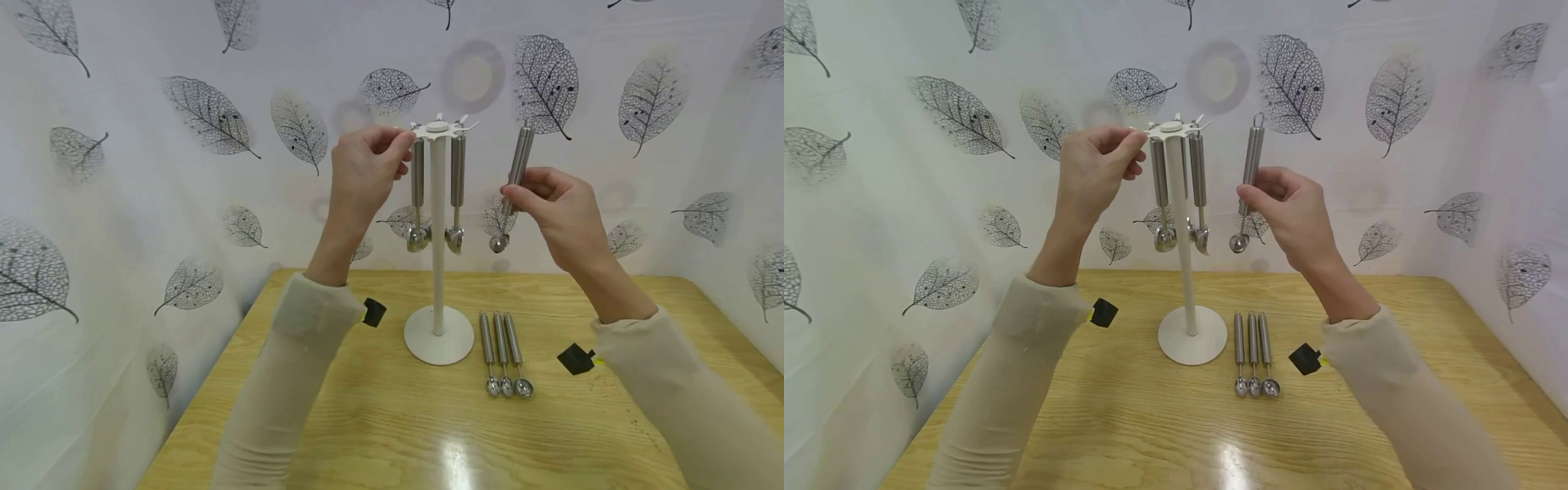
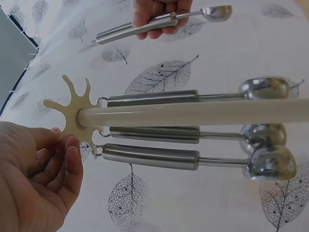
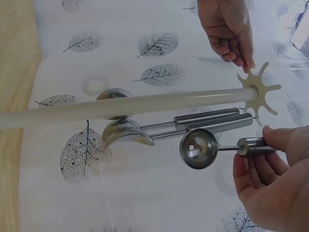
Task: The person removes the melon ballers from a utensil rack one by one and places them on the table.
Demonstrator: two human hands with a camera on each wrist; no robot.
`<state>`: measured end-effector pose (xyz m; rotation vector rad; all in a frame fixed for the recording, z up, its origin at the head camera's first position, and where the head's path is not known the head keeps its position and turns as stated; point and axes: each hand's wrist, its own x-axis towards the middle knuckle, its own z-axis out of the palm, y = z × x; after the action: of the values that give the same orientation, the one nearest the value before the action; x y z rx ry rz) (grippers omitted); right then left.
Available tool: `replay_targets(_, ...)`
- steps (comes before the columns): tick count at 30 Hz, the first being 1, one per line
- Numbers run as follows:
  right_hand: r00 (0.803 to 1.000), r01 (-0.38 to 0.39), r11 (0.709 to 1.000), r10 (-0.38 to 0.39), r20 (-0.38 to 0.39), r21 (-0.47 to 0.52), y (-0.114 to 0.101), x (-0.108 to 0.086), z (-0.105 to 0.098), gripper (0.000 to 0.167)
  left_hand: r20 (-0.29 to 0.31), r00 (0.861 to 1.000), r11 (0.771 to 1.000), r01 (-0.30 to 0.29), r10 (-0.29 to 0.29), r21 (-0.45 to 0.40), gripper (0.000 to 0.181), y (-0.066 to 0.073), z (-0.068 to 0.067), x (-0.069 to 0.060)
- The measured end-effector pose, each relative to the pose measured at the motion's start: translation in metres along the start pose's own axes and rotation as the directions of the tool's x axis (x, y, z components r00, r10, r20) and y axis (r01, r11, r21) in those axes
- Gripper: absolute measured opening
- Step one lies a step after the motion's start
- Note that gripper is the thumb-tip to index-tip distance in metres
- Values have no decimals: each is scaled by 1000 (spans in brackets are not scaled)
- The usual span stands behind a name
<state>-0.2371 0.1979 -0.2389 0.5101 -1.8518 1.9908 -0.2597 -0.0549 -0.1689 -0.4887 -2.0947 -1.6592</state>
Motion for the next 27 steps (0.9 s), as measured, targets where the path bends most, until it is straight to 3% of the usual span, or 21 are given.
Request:
replay_targets(9,1000,-14,1000,14,7,-18,9,-13,-31,20,-5,1000,1000,-4,4,0,21,-1,0,0)
replay_targets(17,999,-40,987,40,-3,-155,19,-25,-46,20,-7,1000,1000,-8,8,-5,21,-1,0,0)
replay_targets(27,992,-125,930,124,-24,-345,38,-42,-62,26,-7,1000,1000,-19,19,6,21,-2,0,0)
